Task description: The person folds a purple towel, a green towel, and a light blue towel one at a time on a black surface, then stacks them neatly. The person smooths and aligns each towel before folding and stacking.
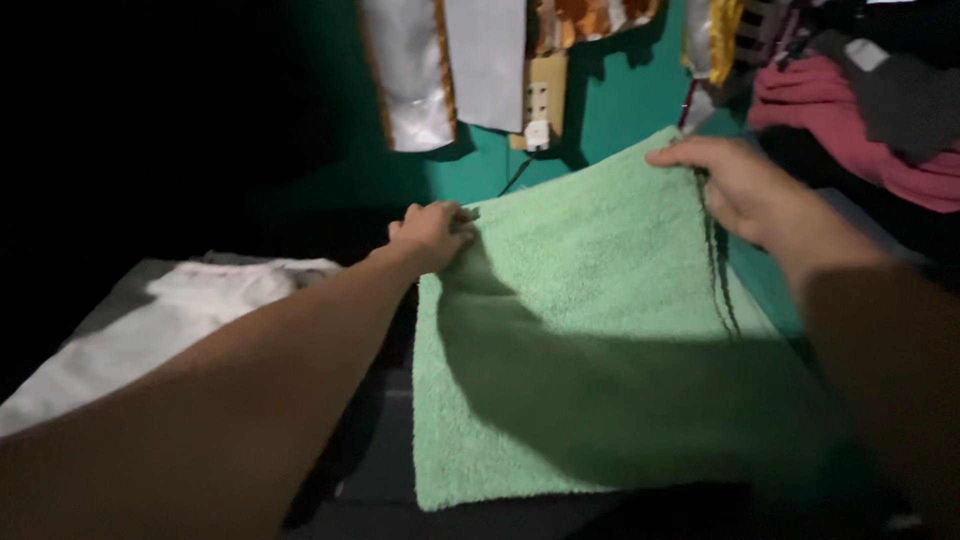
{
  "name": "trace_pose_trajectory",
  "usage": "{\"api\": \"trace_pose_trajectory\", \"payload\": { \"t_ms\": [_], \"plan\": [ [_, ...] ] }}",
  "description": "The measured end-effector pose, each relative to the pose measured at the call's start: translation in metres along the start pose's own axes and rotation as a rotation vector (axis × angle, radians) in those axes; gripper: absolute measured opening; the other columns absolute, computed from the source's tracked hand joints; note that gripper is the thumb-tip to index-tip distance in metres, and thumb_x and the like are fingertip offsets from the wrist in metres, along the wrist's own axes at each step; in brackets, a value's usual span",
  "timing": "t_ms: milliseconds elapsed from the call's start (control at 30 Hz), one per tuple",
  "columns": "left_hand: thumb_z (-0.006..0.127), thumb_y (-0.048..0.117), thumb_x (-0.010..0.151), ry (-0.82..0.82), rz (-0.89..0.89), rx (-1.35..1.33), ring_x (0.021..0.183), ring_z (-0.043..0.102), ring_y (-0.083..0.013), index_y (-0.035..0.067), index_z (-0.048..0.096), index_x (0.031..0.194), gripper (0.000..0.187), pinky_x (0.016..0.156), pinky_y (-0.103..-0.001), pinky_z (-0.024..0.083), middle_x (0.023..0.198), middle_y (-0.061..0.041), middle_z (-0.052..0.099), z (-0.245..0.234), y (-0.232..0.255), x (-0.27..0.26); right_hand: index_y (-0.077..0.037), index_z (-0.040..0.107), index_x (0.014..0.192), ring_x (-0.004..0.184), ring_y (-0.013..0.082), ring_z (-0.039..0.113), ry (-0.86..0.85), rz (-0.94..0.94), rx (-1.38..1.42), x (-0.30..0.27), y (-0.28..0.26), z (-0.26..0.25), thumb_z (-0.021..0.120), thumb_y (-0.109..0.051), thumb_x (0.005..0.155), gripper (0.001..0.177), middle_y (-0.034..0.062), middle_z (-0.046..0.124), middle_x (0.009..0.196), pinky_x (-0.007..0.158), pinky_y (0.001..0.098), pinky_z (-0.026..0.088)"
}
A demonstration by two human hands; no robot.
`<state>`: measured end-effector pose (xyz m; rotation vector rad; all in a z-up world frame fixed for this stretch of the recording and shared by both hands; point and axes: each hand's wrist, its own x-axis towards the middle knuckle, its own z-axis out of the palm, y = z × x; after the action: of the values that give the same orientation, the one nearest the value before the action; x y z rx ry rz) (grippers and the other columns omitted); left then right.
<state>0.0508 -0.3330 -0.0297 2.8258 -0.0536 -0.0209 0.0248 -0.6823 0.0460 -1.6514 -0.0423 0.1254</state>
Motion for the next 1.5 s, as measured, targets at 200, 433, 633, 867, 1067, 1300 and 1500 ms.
{"api": "trace_pose_trajectory", "payload": {
  "t_ms": [200,433,633,867,1067,1300,1500],
  "plan": [
    [0.056,0.055,0.099,-0.09,-0.041,-0.036,0.126,0.057,-0.0261,0.027,0.062,0.138,0.048,0.107,-0.049,0.04,0.135,-0.005,0.063,0.008,-0.021,0.033,-0.011,0.068,0.12,0.123,0.0285,0.061,0.203,0.037,-0.056,0.005,-0.003,-0.028,0.062,-0.031,0.092,0.035,0.0101,0.067,0.129,0.101,0.0438,0.045],
    [0.063,0.042,0.1,-0.026,0.227,-0.669,0.095,0.06,-0.0185,0.008,0.061,0.115,0.037,0.086,-0.038,0.051,0.104,-0.008,0.065,0.045,-0.039,0.083,-0.011,0.07,0.118,0.109,0.0231,0.058,0.375,0.049,-0.385,0.029,0.026,-0.054,0.061,-0.031,0.096,0.031,0.0073,0.065,0.117,0.092,0.0396,0.042],
    [0.059,0.038,0.103,-0.019,0.213,-0.776,0.088,0.054,-0.0152,0.01,0.059,0.108,0.029,0.082,-0.034,0.049,0.095,-0.003,0.061,0.045,-0.021,0.093,0.009,0.063,0.103,0.077,0.02,0.052,0.347,-0.146,-0.497,0.06,0.06,-0.078,0.073,-0.028,0.103,0.039,0.0096,0.057,0.086,0.069,0.04,0.045],
    [0.05,0.049,0.102,0.215,0.012,-0.348,0.102,0.065,-0.0238,0.021,0.062,0.113,0.033,0.109,-0.051,0.031,0.105,-0.007,0.072,0.025,-0.009,0.074,-0.003,0.065,0.112,0.084,0.0189,0.065,0.517,-0.134,-0.577,0.076,0.078,-0.083,0.077,-0.022,0.092,0.03,0.0099,0.069,0.097,0.073,0.0365,0.052],
    [0.045,0.062,0.101,0.076,-0.3,-0.276,0.132,0.048,-0.0358,0.029,0.059,0.137,0.051,0.115,-0.067,0.005,0.138,-0.011,0.058,0.042,0.005,0.069,0.0,0.068,0.113,0.098,0.0278,0.069,0.535,-0.241,-0.846,0.096,0.106,-0.063,0.085,-0.029,0.086,0.043,0.0186,0.073,0.107,0.089,0.0402,0.055],
    [0.074,0.05,0.086,0.064,-0.228,-0.545,0.125,0.061,-0.0282,0.024,0.07,0.126,0.049,0.115,-0.053,0.035,0.13,-0.006,0.069,0.031,-0.009,0.039,0.0,0.064,0.121,0.111,0.0428,0.064,0.42,0.035,-1.154,0.104,0.123,-0.043,0.077,-0.038,0.093,0.049,0.0235,0.068,0.121,0.094,0.0507,0.051],
    [0.081,0.042,0.084,0.404,-0.265,-0.214,0.119,0.059,-0.0286,0.018,0.076,0.108,0.035,0.103,-0.046,0.045,0.12,-0.009,0.069,0.007,0.03,0.022,-0.013,0.074,0.104,0.114,0.0399,0.068,0.495,0.034,-1.082,0.107,0.106,-0.033,0.065,-0.01,0.093,0.014,0.0194,0.07,0.12,0.097,0.048,0.054]
  ]
}}
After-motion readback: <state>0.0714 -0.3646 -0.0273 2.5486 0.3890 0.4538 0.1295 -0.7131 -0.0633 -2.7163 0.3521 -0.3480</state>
